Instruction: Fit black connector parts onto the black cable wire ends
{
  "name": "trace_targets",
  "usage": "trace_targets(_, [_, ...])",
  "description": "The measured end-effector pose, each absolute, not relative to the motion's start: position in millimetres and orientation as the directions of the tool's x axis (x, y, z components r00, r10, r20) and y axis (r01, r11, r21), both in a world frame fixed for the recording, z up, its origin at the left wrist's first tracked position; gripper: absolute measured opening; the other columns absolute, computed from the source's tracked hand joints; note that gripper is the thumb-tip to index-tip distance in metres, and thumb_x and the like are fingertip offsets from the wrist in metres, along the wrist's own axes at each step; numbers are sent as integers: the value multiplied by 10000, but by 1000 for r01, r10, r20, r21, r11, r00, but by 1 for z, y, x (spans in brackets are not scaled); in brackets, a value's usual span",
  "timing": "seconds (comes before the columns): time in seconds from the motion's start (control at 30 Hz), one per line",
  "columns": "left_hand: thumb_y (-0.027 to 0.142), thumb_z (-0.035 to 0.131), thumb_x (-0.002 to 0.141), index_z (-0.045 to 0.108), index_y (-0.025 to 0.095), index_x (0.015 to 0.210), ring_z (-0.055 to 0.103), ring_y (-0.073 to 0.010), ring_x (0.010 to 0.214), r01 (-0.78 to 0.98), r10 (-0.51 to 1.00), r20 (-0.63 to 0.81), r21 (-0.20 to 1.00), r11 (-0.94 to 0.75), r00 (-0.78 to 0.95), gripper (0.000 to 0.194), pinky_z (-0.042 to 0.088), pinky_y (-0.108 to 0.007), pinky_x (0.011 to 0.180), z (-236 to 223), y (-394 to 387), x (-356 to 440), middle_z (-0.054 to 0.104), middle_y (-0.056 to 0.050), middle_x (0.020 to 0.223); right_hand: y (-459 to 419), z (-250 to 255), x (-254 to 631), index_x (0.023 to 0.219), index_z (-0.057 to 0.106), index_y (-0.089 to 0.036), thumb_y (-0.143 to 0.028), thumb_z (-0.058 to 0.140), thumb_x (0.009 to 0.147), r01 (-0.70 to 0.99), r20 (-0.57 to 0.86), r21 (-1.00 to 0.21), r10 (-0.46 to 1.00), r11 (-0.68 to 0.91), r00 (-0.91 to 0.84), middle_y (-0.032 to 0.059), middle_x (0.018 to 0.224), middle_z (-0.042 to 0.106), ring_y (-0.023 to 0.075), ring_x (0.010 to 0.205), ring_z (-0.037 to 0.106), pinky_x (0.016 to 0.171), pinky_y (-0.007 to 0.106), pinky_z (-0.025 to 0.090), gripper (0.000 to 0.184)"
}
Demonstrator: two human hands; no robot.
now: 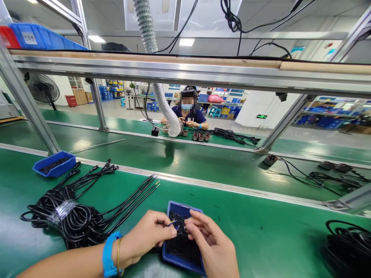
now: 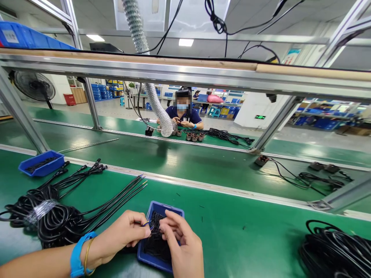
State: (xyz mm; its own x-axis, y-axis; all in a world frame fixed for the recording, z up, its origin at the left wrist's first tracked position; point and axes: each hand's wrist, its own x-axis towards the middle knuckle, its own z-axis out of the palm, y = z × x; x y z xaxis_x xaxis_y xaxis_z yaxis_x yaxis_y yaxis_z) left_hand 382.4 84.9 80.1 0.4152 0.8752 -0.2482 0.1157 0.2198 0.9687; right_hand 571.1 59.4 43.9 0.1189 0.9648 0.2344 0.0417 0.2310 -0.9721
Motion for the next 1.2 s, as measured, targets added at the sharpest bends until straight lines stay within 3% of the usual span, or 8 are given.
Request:
trace_targets(0.13, [377, 703, 730, 564, 173, 627, 341, -88, 506, 108, 875, -204, 979, 174, 439, 267, 243, -237, 485, 77, 83, 382, 407, 80, 530, 56, 46, 567, 962, 786, -246, -391, 775, 829, 82, 246, -968, 958, 236, 149, 59, 860, 801, 198, 730, 761, 668, 237, 635, 197])
trace_targets(0.3, [356, 718, 720, 573, 168, 635, 337, -90, 538, 94, 873, -204, 979, 181, 443, 252, 245, -236, 506, 79, 82, 382, 410, 75, 561, 53, 51, 563, 893, 780, -268, -287, 716, 878, 294, 434, -873, 894, 389, 108, 13, 835, 787, 161, 712, 746, 678, 198, 609, 68])
trace_targets(0.6, [383, 733, 733, 596, 157, 665, 386, -92, 541, 83, 871, -203, 979, 185, 447, 272, 275, -234, 500, 76, 83, 381, 456, 58, 616, 55, 57, 564, 873, 735, -263, -216, 667, 918, 448, 581, -724, 814, 525, -16, -39, 778, 756, 116, 650, 715, 649, 151, 576, 94])
trace_targets(0.77, [465, 743, 722, 647, 135, 764, 413, -95, 545, 55, 873, -230, 972, 229, 431, 347, 277, -233, 499, 82, 82, 382, 493, 43, 639, 54, 44, 568, 1084, 733, -236, -180, 648, 943, 578, 697, -551, 713, 602, -79, 0, 944, 809, 147, 769, 775, 764, 177, 603, 174])
trace_targets(0.93, [453, 755, 699, 636, 139, 773, 352, -85, 539, 23, 890, -236, 969, 247, 391, 344, 238, -237, 499, 86, 85, 383, 477, 57, 613, 55, 43, 569, 1367, 572, -192, -154, 503, 1009, 649, 762, -373, 618, 663, -194, 53, 1153, 773, 164, 983, 754, 869, 229, 579, 367])
trace_targets(1.07, [391, 706, 725, 620, 151, 782, 284, -80, 526, 25, 888, -220, 973, 230, 403, 261, 204, -247, 502, 90, 86, 382, 408, 85, 584, 69, 38, 566, 1088, 705, -210, -188, 553, 975, 788, 651, -342, 734, 512, -194, 53, 1017, 779, 217, 903, 723, 788, 335, 554, 191])
trace_targets(1.13, [360, 672, 725, 590, 163, 752, 260, -80, 523, 38, 887, -232, 971, 236, 399, 215, 187, -252, 499, 91, 86, 382, 382, 90, 577, 77, 28, 560, 845, 734, -240, -170, 721, 850, 862, 524, -222, 801, 457, -290, 14, 823, 762, 235, 793, 683, 703, 361, 491, 72])
trace_targets(1.2, [335, 642, 713, 545, 178, 706, 239, -80, 520, 48, 885, -242, 969, 243, 399, 185, 173, -256, 497, 92, 86, 381, 357, 95, 562, 83, 17, 554, 673, 707, -237, -153, 848, 706, 900, 429, -87, 831, 427, -353, 1, 686, 722, 241, 738, 651, 670, 368, 424, 168])
